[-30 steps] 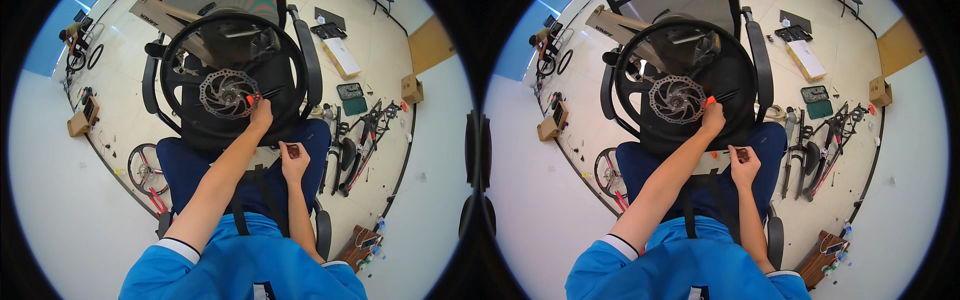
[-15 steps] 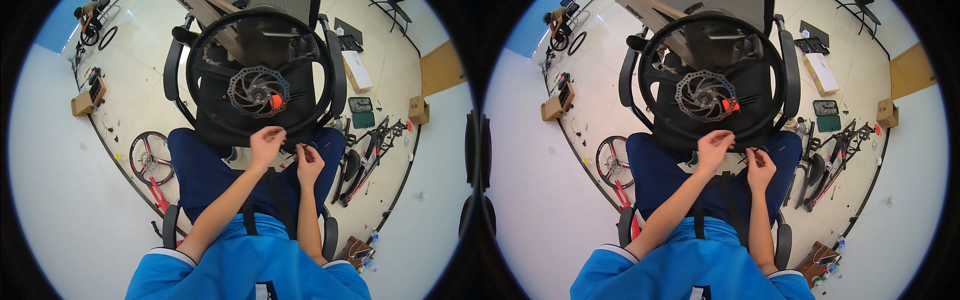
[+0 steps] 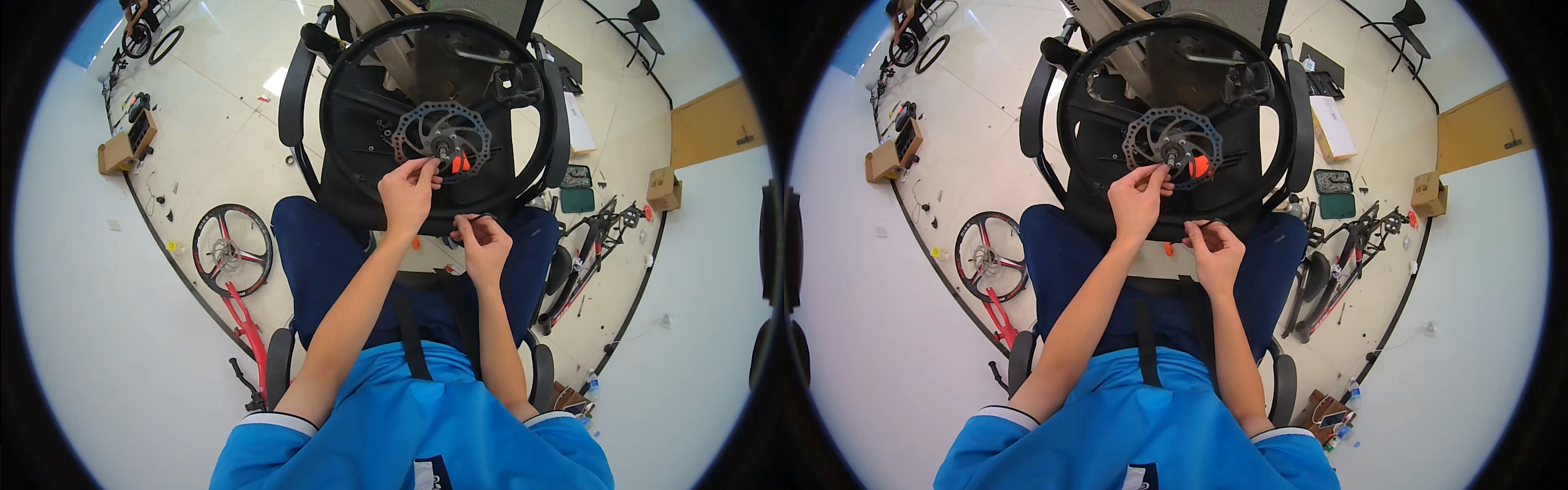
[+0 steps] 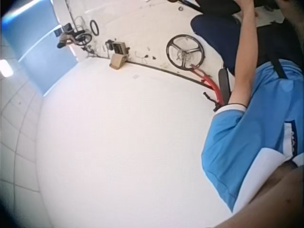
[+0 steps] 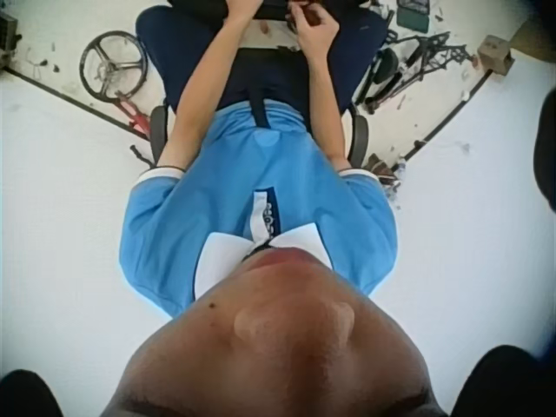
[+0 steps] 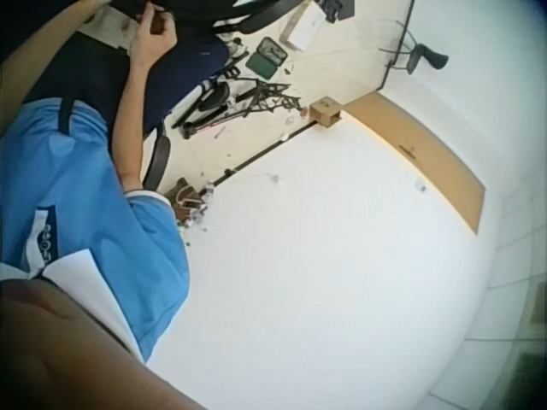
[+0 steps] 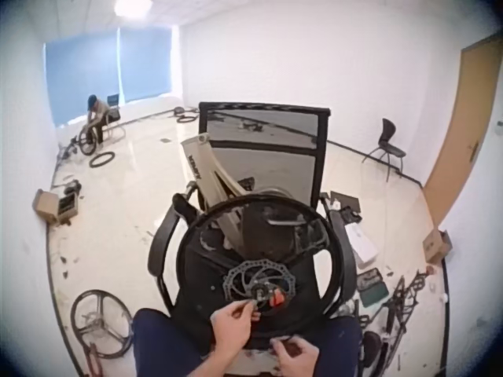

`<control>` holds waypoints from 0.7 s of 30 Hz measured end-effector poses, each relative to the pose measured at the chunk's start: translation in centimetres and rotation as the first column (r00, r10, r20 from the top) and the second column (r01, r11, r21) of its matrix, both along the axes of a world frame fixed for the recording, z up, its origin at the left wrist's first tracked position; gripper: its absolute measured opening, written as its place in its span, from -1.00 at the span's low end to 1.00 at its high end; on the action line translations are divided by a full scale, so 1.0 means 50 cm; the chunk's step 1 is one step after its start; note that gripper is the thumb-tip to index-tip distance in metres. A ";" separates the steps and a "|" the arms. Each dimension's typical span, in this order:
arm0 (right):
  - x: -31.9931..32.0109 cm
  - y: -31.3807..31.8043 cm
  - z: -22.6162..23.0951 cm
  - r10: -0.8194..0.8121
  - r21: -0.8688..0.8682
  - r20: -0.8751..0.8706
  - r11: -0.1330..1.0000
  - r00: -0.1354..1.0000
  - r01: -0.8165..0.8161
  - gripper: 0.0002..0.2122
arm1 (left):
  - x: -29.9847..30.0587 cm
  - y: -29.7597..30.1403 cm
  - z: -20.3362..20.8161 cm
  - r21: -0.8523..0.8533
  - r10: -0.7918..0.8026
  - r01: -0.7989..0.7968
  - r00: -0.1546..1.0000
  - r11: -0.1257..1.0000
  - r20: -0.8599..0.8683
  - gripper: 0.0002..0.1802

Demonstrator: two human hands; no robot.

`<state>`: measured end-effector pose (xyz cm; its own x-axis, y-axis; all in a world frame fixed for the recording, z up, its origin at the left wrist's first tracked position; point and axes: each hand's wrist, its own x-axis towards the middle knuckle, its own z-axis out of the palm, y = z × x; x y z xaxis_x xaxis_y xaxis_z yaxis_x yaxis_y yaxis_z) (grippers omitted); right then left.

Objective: The person assembles a bicycle disc brake rotor onto a hub by hand, inserting and tightening multiple small bolts. The person repeatedly adjusts the rotor and bolts to secure the assembly.

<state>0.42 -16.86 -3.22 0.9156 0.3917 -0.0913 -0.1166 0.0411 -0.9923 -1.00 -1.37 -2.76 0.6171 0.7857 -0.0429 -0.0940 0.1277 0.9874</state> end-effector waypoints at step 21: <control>0.026 0.007 0.019 -0.002 0.002 0.020 1.000 1.000 0.002 -0.91 | -0.011 0.067 0.013 0.372 -0.122 0.190 0.972 0.908 -0.199 -0.82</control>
